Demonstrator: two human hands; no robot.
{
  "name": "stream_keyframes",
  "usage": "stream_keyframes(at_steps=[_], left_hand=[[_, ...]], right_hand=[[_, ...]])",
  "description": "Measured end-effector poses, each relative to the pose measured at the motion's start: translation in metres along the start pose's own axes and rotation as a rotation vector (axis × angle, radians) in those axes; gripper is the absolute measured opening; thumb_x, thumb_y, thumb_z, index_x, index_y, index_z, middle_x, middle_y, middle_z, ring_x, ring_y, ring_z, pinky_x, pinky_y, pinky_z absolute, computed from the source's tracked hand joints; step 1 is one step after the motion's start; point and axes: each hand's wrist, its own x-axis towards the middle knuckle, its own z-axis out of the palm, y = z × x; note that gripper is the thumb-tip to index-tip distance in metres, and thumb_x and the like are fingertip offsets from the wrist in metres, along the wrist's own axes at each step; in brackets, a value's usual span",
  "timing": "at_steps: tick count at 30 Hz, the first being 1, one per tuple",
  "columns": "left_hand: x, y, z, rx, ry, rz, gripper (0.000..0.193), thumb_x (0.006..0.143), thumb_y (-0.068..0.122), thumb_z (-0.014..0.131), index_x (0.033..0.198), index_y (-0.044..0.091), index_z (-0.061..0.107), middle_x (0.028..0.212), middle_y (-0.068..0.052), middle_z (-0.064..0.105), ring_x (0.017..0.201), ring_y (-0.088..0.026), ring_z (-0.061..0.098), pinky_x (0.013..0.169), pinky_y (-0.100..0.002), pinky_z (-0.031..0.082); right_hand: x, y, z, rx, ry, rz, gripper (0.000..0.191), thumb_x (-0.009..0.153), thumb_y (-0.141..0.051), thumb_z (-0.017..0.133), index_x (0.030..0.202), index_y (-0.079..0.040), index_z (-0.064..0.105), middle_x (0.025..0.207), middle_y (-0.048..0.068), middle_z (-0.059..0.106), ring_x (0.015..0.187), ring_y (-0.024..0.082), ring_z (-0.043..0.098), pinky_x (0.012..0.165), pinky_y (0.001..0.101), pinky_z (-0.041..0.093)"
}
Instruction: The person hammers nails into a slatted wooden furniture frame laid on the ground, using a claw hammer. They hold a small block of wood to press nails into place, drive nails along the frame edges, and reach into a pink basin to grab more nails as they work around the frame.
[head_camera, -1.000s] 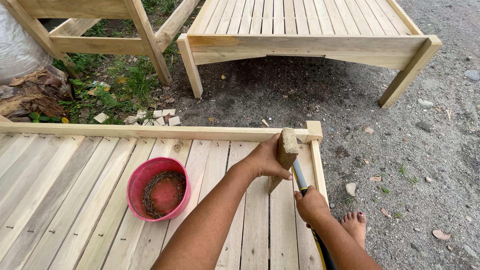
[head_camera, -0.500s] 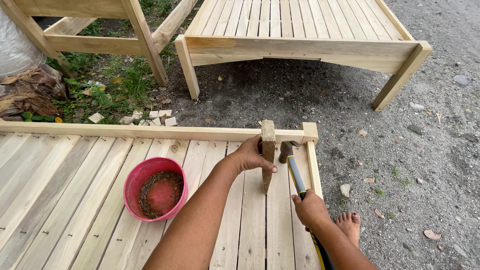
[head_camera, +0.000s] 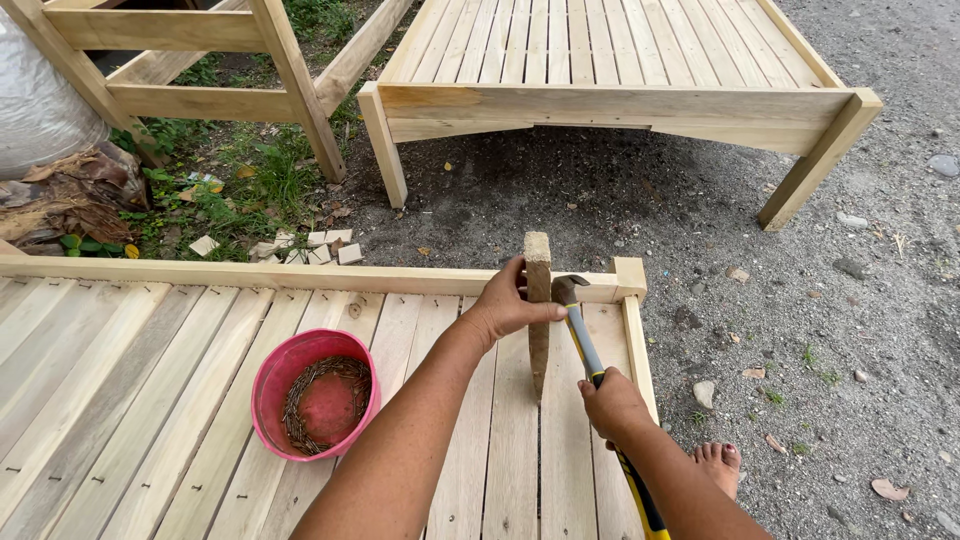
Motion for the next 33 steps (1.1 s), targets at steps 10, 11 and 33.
stream_keyframes(at_steps=[10, 11, 33], left_hand=[[0.056, 0.006, 0.019, 0.172, 0.512, -0.189, 0.052, 0.071, 0.019, 0.078, 0.121, 0.011, 0.066, 0.113, -0.011, 0.075, 0.106, -0.028, 0.074, 0.097, -0.036, 0.058], [0.062, 0.001, 0.016, 0.136, 0.535, -0.205, 0.048, 0.072, 0.019, 0.079, 0.118, 0.01, 0.068, 0.112, -0.012, 0.075, 0.106, -0.028, 0.074, 0.096, -0.037, 0.059], [0.009, -0.007, 0.01, 0.084, 0.439, 0.037, 0.037, 0.063, 0.011, 0.069, 0.099, 0.008, 0.062, 0.092, -0.011, 0.074, 0.09, -0.026, 0.074, 0.088, -0.036, 0.06]], right_hand=[[-0.005, 0.007, 0.008, 0.097, -0.002, 0.001, 0.044, 0.103, -0.04, 0.059, 0.118, 0.002, 0.052, 0.083, 0.015, 0.067, 0.055, 0.024, 0.067, 0.045, 0.0394, 0.058], [-0.004, 0.009, 0.008, 0.132, -0.014, 0.005, 0.044, 0.103, -0.039, 0.059, 0.118, 0.001, 0.052, 0.083, 0.016, 0.068, 0.056, 0.025, 0.066, 0.045, 0.0402, 0.058], [-0.004, 0.022, 0.023, -0.041, 0.356, -0.305, 0.043, 0.101, -0.043, 0.062, 0.111, -0.001, 0.06, 0.084, 0.02, 0.075, 0.071, 0.032, 0.069, 0.064, 0.0443, 0.054]])
